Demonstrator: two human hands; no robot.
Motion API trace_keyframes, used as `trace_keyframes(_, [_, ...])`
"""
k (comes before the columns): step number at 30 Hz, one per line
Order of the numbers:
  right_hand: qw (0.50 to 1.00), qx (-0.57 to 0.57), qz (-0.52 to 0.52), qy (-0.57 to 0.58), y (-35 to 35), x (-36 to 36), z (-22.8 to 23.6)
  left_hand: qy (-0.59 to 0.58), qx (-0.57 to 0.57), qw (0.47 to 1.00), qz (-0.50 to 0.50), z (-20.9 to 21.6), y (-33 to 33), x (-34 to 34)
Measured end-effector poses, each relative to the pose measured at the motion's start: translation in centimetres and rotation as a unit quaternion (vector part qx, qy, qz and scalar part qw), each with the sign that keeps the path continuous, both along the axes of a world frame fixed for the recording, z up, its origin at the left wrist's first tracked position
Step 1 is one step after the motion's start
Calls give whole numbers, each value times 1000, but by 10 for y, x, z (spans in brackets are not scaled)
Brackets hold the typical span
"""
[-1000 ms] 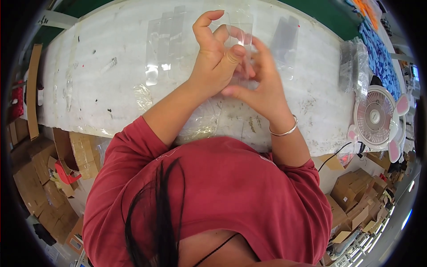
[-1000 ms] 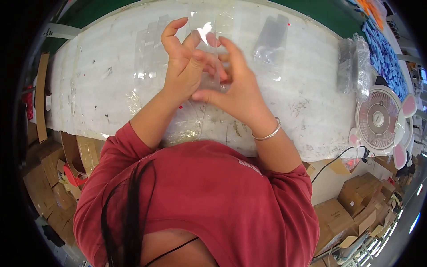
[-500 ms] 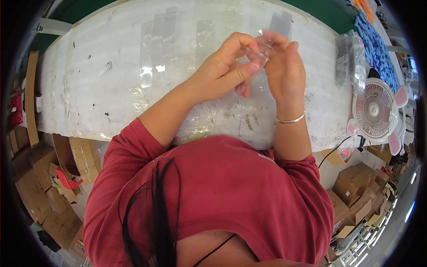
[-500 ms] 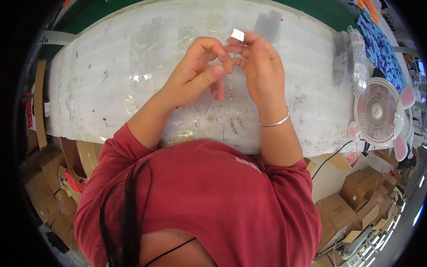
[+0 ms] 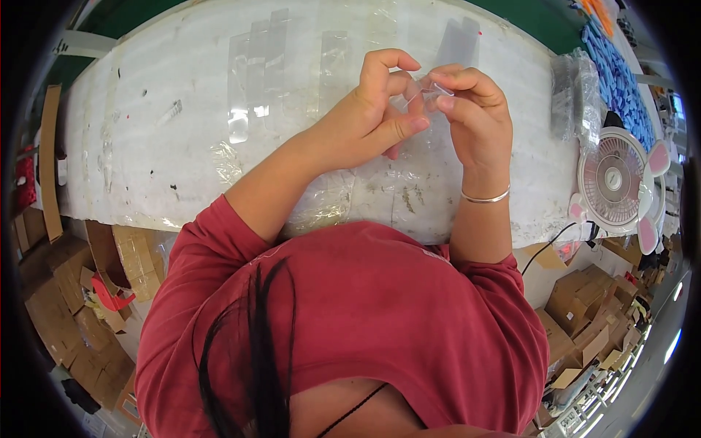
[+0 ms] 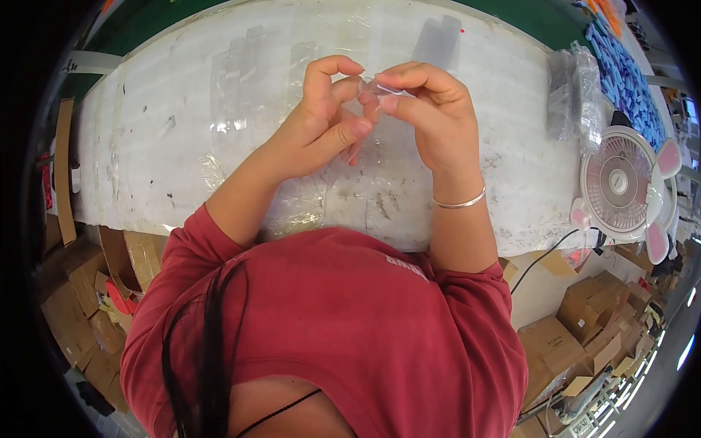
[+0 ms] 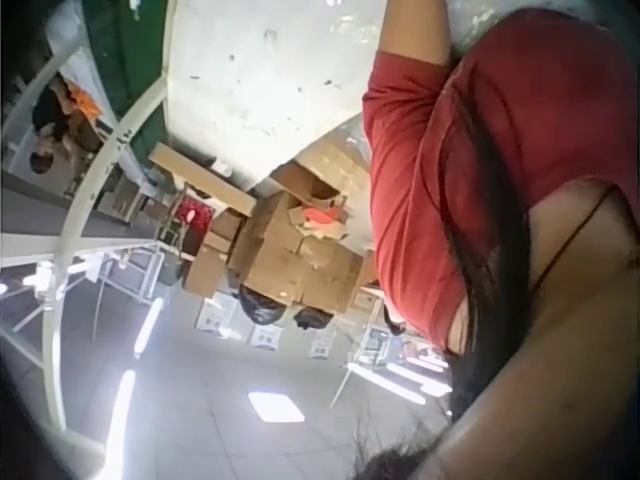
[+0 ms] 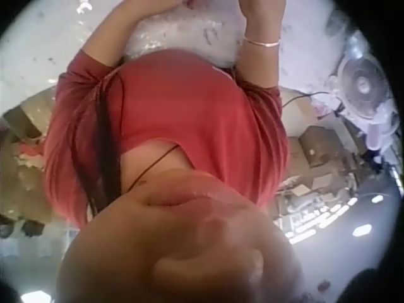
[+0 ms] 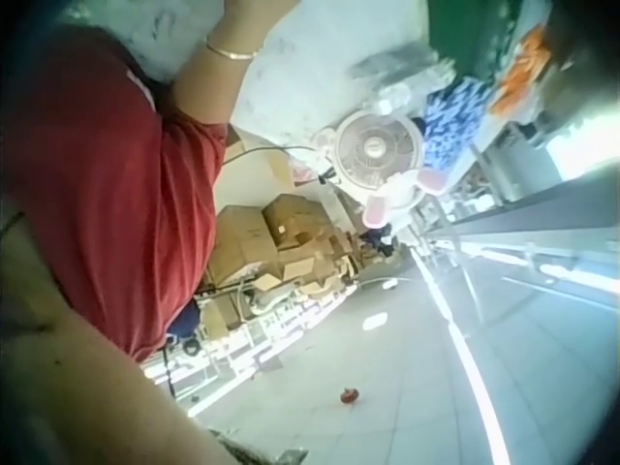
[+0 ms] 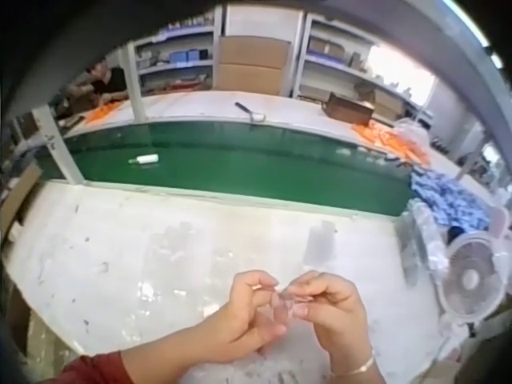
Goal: Wrapping metal components in plastic film and placing them into plastic bags.
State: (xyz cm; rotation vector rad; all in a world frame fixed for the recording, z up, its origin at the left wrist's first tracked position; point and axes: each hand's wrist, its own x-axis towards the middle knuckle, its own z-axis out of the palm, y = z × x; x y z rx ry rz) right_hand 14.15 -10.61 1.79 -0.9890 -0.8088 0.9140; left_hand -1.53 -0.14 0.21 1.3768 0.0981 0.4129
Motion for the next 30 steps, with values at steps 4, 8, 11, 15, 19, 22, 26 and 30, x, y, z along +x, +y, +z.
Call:
trace_keyframes(4, [999,-7,-15,-49,0,0,0,-5,-9,1000,0,-1,0,1])
trace_keyframes(8, [993,-7,-25,-114,-1,-5,8,-7,-53,999,1,1,-1,0])
trace_keyframes(11, [986,-4,-30,-164,1,-11,11,-7,-94,996,3,2,-1,0])
trace_keyframes(15, [950,55,-85,-294,7,-20,5,-16,-183,983,11,4,0,3])
trace_keyframes(19, [896,-83,-198,-390,8,-2,-4,125,-169,975,67,4,2,9])
trace_keyframes(22, [801,-220,-303,-467,9,21,-16,245,72,961,105,-8,15,6])
trace_keyframes(26, [682,-395,-332,-518,-1,66,-41,313,304,882,177,-1,27,3])
trace_keyframes(30, [793,-368,-316,-369,2,58,-14,206,550,729,351,-9,41,1])
